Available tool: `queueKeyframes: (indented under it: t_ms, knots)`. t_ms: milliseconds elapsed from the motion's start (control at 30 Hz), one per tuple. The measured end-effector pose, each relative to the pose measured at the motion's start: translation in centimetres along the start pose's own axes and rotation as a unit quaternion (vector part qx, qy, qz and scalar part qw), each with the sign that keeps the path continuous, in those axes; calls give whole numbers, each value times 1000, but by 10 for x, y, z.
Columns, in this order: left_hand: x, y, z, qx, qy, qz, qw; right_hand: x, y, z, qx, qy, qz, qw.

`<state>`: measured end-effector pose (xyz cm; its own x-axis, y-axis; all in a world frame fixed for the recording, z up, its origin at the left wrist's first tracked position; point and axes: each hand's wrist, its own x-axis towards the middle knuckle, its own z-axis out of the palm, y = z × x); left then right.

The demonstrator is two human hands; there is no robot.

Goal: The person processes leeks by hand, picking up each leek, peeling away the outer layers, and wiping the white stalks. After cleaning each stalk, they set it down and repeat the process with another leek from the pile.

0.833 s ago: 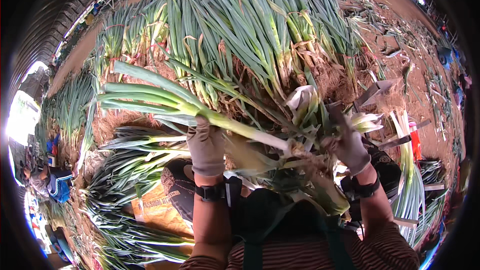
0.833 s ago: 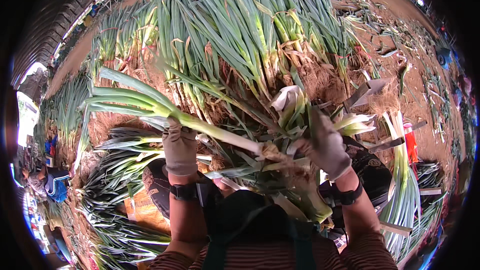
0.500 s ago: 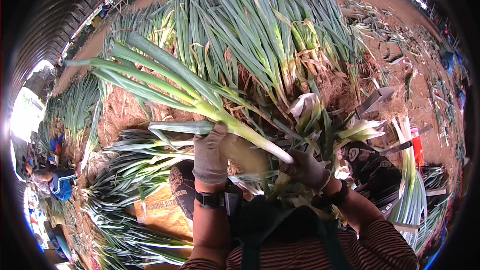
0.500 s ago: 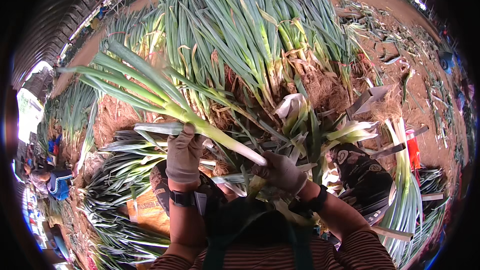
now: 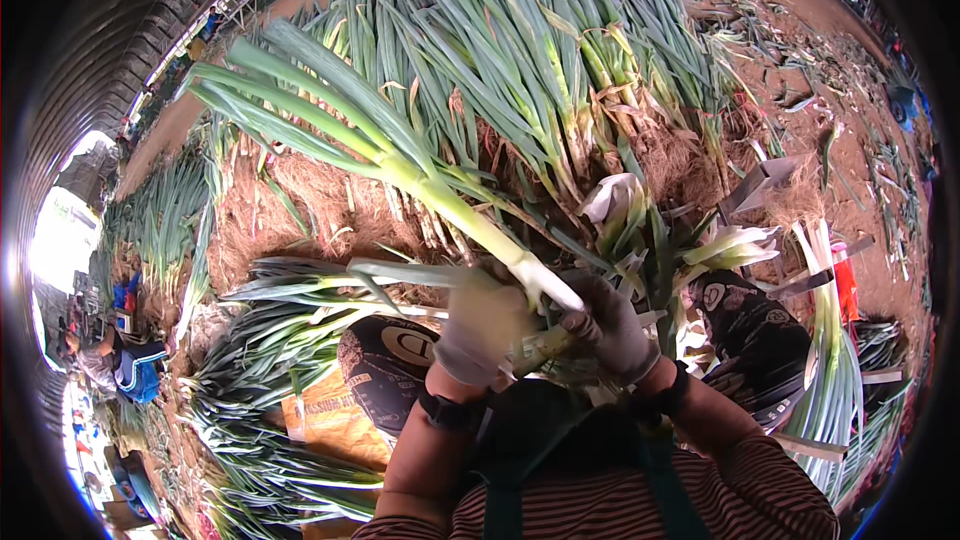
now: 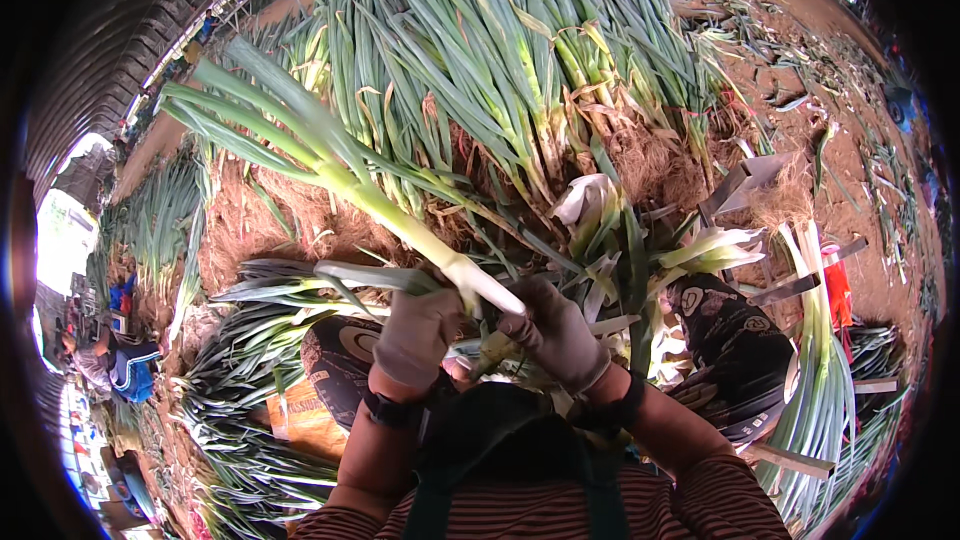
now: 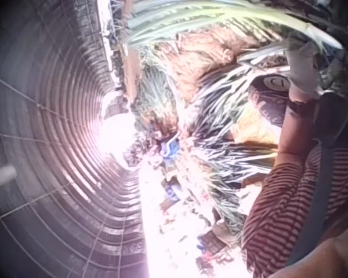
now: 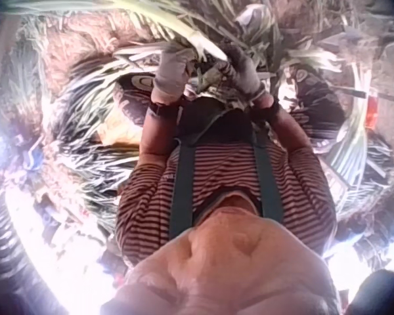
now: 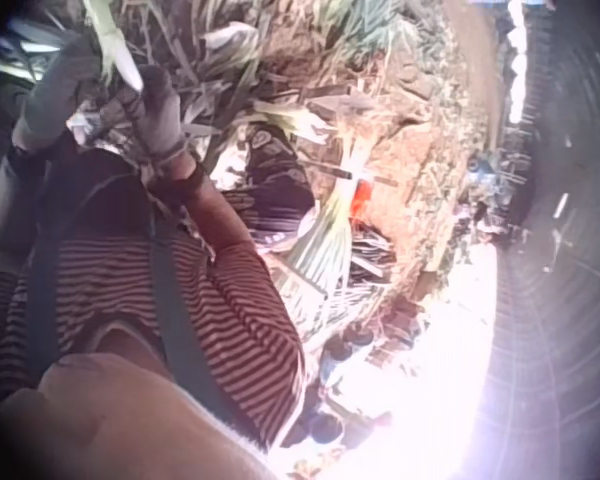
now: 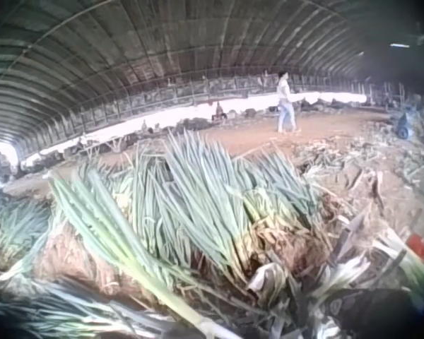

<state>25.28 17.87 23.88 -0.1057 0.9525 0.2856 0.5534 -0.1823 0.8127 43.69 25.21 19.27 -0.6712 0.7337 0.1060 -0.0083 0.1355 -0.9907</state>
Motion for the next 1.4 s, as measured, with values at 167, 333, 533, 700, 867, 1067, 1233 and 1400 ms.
queueKeyframes:
  t_ms: [167,333,533,700,867,1067,1233,1400]
  knots:
    - [-35,-23,44,-35,-26,50,998,7,-26,3,177,8,-16,984]
    - [-53,-18,20,169,-86,100,977,5,-34,-20,145,-32,21,989]
    - [6,43,-29,-270,232,-190,915,2,-48,-25,160,-142,103,971]
    - [19,55,-25,-386,309,-133,859,0,-30,-15,200,-201,82,955]
    - [15,50,-19,-398,314,-143,850,4,-27,-10,115,-174,106,972]
    - [16,44,-23,-407,254,-147,865,-6,-30,-5,141,-81,47,986]
    - [-13,-11,12,-54,165,-99,980,3,-37,-3,126,-16,-34,991]
    - [-34,-23,27,34,24,-73,996,-2,-36,-5,106,26,-37,993]
